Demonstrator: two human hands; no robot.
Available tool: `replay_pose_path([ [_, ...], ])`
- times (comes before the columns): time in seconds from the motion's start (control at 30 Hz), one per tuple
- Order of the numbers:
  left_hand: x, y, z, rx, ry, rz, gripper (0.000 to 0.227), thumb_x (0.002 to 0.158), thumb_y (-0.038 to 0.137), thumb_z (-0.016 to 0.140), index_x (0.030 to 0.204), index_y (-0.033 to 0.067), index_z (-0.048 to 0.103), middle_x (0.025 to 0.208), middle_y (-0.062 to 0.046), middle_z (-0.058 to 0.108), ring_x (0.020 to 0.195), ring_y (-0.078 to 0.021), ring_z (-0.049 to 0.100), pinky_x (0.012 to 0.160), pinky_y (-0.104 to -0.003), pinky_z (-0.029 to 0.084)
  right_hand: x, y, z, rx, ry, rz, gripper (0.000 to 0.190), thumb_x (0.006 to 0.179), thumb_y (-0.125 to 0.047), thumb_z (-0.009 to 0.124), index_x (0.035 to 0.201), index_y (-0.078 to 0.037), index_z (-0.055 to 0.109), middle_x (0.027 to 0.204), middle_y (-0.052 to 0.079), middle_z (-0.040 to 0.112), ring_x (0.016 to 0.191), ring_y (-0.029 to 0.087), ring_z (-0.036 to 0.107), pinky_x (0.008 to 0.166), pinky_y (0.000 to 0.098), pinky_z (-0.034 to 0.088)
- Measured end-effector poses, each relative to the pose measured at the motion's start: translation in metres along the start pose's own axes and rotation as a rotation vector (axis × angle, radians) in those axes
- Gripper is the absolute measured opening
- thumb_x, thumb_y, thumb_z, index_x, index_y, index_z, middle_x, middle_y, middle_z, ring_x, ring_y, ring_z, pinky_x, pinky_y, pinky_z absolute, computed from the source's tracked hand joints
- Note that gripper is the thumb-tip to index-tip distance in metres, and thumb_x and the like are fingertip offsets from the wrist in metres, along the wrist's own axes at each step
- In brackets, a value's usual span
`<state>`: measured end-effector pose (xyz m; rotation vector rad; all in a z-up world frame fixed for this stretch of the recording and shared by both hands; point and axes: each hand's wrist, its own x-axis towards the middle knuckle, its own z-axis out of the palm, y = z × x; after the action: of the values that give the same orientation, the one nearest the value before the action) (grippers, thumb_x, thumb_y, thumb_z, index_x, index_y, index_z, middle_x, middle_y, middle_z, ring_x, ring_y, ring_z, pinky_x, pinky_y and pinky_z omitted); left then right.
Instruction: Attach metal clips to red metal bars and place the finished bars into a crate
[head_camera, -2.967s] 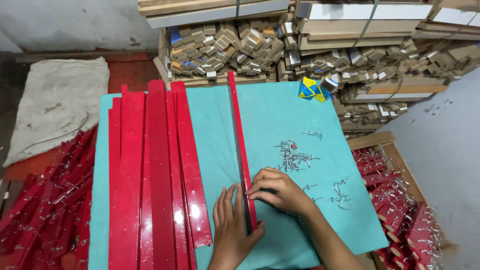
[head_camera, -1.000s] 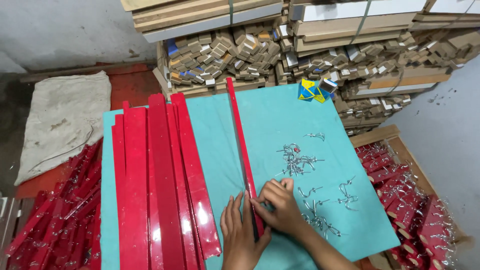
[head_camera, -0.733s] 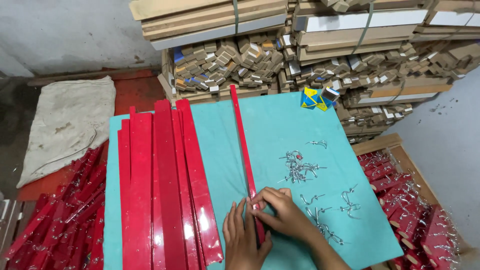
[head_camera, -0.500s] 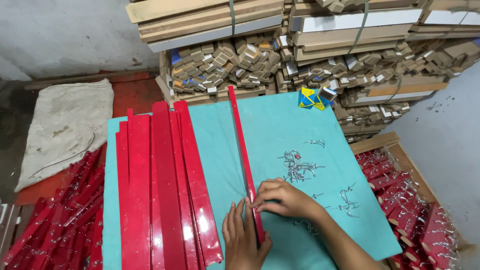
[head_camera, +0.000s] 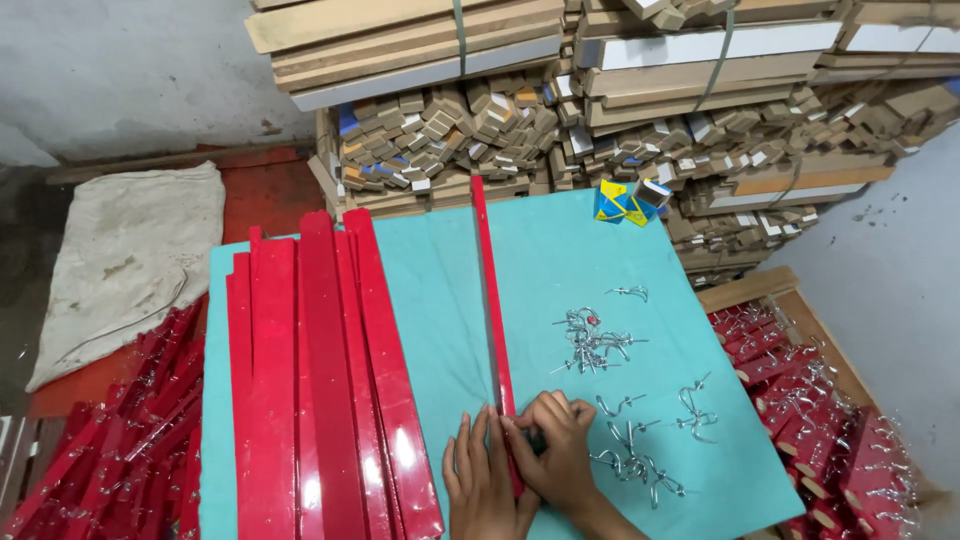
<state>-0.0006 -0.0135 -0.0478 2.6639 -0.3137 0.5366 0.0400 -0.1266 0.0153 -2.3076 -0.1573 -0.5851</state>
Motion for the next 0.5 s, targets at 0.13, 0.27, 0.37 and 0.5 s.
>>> replay_pose_path([
  [0.13,0.001,0.001,-0.005,-0.047,-0.014,0.010,0.088,0.080,0.045,0.055,0.158,0.0089,0.036,0.164,-0.008,0.039,0.154,-0.0297,0.031,0.123,-0.046,0.022,0.019,0.011,-0.024,0.076,-0.258,-0.002,0.028,0.101,-0.028,0.061,0.079,-0.017,0.048,0.071,-0.006,0.046,0.066,0.013,0.048,0.078,0.0331,0.029],
  [0.27,0.003,-0.001,-0.003,-0.055,-0.025,0.002,0.092,0.075,0.043,0.064,0.156,0.0099,0.038,0.164,-0.008,0.038,0.154,-0.0312,0.031,0.122,-0.048,0.024,0.063,0.020,-0.052,0.311,-0.716,-0.132,0.012,0.103,-0.022,0.061,0.112,-0.016,0.066,0.093,-0.003,0.069,0.082,0.015,0.065,0.083,0.0305,0.039],
  [0.37,-0.001,0.001,-0.006,-0.049,-0.052,-0.002,0.092,0.075,0.043,0.064,0.157,0.0099,0.036,0.164,-0.008,0.038,0.153,-0.0312,0.031,0.122,-0.049,0.023,0.078,0.037,-0.051,0.266,-0.795,-0.347,0.019,0.103,-0.026,0.062,0.117,-0.019,0.073,0.103,-0.003,0.070,0.092,0.014,0.066,0.080,0.0315,0.033],
  [0.5,-0.001,-0.002,0.001,-0.018,-0.088,-0.017,0.097,0.075,0.044,0.064,0.160,0.0116,0.031,0.166,-0.006,0.035,0.154,-0.0299,0.028,0.122,-0.047,0.022,0.094,0.031,-0.049,0.256,-0.681,-0.601,0.011,0.098,-0.027,0.072,0.103,-0.019,0.077,0.090,-0.003,0.062,0.085,0.016,0.060,0.086,0.0365,0.033],
])
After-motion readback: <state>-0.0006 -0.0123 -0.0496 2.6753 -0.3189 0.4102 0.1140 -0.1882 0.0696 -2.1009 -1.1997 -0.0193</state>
